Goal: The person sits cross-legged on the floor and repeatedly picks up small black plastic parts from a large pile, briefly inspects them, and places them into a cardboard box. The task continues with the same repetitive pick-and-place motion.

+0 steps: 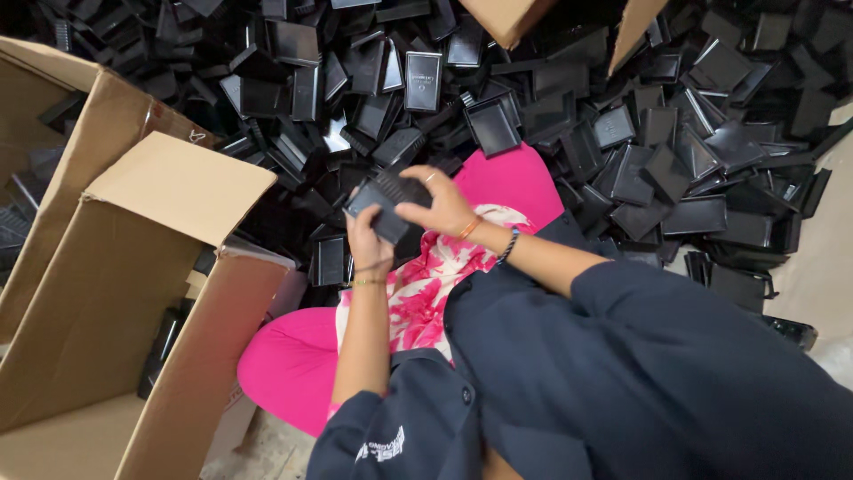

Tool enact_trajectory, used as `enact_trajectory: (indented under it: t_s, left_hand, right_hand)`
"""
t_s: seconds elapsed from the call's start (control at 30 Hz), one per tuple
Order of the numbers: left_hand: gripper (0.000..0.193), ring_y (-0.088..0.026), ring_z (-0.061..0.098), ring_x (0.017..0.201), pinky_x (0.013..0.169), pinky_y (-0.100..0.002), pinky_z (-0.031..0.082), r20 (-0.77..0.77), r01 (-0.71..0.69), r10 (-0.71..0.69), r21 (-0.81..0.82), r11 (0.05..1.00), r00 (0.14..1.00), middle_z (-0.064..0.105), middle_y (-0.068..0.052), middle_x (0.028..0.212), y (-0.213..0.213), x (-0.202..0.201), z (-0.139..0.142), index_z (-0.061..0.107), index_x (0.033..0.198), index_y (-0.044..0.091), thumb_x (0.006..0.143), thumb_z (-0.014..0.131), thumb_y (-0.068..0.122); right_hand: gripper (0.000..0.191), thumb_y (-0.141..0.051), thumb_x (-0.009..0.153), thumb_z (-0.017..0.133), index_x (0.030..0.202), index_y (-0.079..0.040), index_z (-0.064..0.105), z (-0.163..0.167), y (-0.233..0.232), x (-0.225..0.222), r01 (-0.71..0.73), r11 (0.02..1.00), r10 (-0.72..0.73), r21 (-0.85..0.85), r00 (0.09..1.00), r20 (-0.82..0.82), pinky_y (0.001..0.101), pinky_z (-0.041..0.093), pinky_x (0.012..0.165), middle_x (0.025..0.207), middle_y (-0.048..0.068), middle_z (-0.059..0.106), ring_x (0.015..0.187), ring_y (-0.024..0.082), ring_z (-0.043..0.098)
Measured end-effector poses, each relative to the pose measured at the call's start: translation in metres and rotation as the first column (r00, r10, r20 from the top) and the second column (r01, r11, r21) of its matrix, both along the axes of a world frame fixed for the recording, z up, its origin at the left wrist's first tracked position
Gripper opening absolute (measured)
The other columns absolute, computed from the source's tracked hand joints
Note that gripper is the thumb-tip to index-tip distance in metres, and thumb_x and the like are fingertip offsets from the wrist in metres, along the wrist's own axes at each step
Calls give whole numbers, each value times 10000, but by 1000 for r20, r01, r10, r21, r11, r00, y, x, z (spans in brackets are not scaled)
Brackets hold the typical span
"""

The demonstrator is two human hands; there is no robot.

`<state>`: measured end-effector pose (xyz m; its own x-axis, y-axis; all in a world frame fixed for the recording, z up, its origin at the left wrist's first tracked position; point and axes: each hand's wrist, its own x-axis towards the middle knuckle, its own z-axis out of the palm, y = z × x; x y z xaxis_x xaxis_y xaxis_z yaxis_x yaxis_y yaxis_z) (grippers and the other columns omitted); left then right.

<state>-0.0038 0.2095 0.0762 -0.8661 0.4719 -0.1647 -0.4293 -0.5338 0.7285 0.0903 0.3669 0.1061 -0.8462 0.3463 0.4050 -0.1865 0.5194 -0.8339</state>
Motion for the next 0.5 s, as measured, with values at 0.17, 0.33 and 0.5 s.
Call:
enact_trajectory:
  t_s: [0.17,0.33,0.5]
  left_hand:
    - [567,-226,637,1145,1017,-376,522,149,-209,202,31,978,968,650,-66,1261,-39,24,24,485,1424,126,1044,393,536]
    - [601,-240,626,1141,1001,-385,531,77,-204,203,9,979,976,633,-90,1259,-79,19,21,492,1430,108,1062,354,562]
    - [581,-211,602,1158,996,-364,521,-77,-174,163,-169,970,984,578,-88,1298,-79,32,3,467,1471,68,1120,391,525]
  right_hand:
    - [599,-278,824,826,1336,-59,602,10,-69,-3,-143,986,146,91,989,-30,412,497,1055,1282,188,611,1230,356,593]
    - [571,-284,866,822,1348,-61,614,18,-95,-6,-240,950,251,-199,968,29,367,533,1037,1324,133,669,1211,256,670]
    - [594,-246,877,805,1391,-45,586,12,-108,-5,-273,814,363,-512,928,83,318,558,990,1240,90,710,1132,146,676]
